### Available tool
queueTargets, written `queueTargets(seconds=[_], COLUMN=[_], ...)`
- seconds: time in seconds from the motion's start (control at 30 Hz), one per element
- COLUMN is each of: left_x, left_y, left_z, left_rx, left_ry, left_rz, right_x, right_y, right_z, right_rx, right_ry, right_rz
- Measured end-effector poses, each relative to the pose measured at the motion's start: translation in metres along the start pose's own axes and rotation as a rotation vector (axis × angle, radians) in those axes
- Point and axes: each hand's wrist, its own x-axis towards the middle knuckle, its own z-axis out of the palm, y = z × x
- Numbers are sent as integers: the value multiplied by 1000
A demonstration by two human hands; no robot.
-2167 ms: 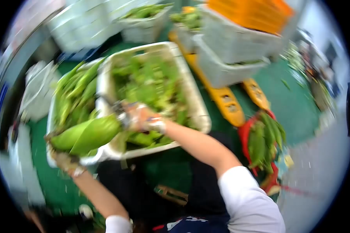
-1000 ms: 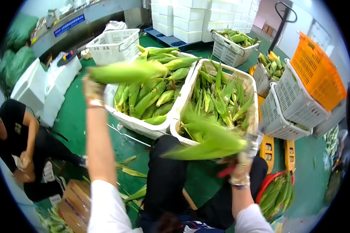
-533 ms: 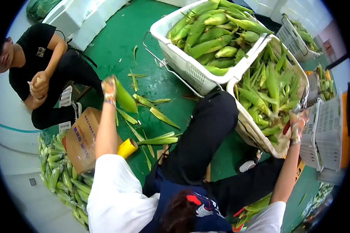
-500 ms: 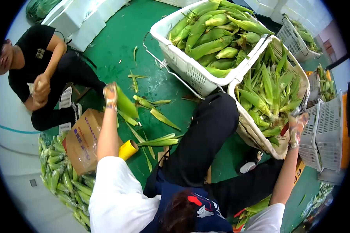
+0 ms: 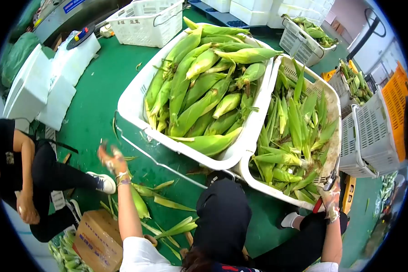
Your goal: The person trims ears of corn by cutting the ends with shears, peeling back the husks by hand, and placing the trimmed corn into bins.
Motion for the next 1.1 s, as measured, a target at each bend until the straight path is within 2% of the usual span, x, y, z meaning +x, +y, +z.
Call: queueTargets(seconds=[0.03, 0.07, 0.1, 0.13, 0.2, 0.27, 0.3, 0.33, 0.37, 0.4, 0.47, 0.5, 0.53, 0.6, 0.67, 0.73, 0.8, 0.87, 0.9, 0.93, 1.0, 1.03, 1.07, 1.1], left_x=[15, 25, 19, 27, -14, -28, -37, -37, -35, -33, -17, -9, -11, -17, -28, -36, -43, -51, -57, -64, -90, -106, -118, -131], left_y=[62, 120, 152, 209, 228, 245, 238, 263, 265, 268, 197, 229, 288, 371, 429, 465, 489, 504, 510, 518, 526, 532, 530, 527], left_z=[19, 23, 47, 59, 137, 159, 179, 159, 145, 130, 186, 175, 136, 68, 17, -24, -52, -68, -77, -85, -75, -71, -52, -33], left_rx=[-553, -731, -721, -630, 41, 271, 237, 181, -96, -356, -367, -434, -528, -720, -874, -988, -1078, -1111, -1101, -957, -1009, -1091, -1151, -1211], left_ry=[-77, -325, -492, -959, -777, -1098, -1078, -1079, -1023, -980, -911, -917, -945, -1009, -1122, -1232, -1357, -1503, -1565, -1304, -1485, -1459, -1468, -1479], left_rz=[-123, -40, 130, 45, 723, 693, 631, 480, 549, 639, 922, 880, 784, 680, 705, 765, 789, 803, 832, 1280, 1107, 1029, 1064, 1099], right_x=[4, 3, 6, 7, -5, -15, -17, -17, -24, -25, -26, -33, -34, -42, -28, -22, -13, 25, 13, 3, 2, -7, 6, 23], right_y=[-2, -14, -6, 4, -19, -40, -27, -13, -29, -8, 14, 5, 14, -16, -29, -50, -68, -63, -68, -66, -36, -29, -22, -15], right_z=[6, 7, 15, 20, 7, -16, -15, -14, -35, -11, -6, -16, 4, -53, -42, -54, -71, -36, -63, -87, -109, -114, -99, -75], right_rx=[54, 21, 33, 50, -61, -91, -116, -141, -91, 15, 155, 190, 310, 512, 509, 624, 584, 774, 796, 799, 732, 732, 670, 899], right_ry=[-9, 8, 1, 8, 7, -239, -231, -221, -407, -435, -357, -272, -54, -201, -20, -14, 36, -35, 358, 760, 314, 401, 412, 275], right_rz=[28, 20, -35, -79, -139, 104, 30, -44, 163, 103, -104, -243, -388, -346, -423, -413, -488, -661, -825, -969, -840, -761, -729, -760])
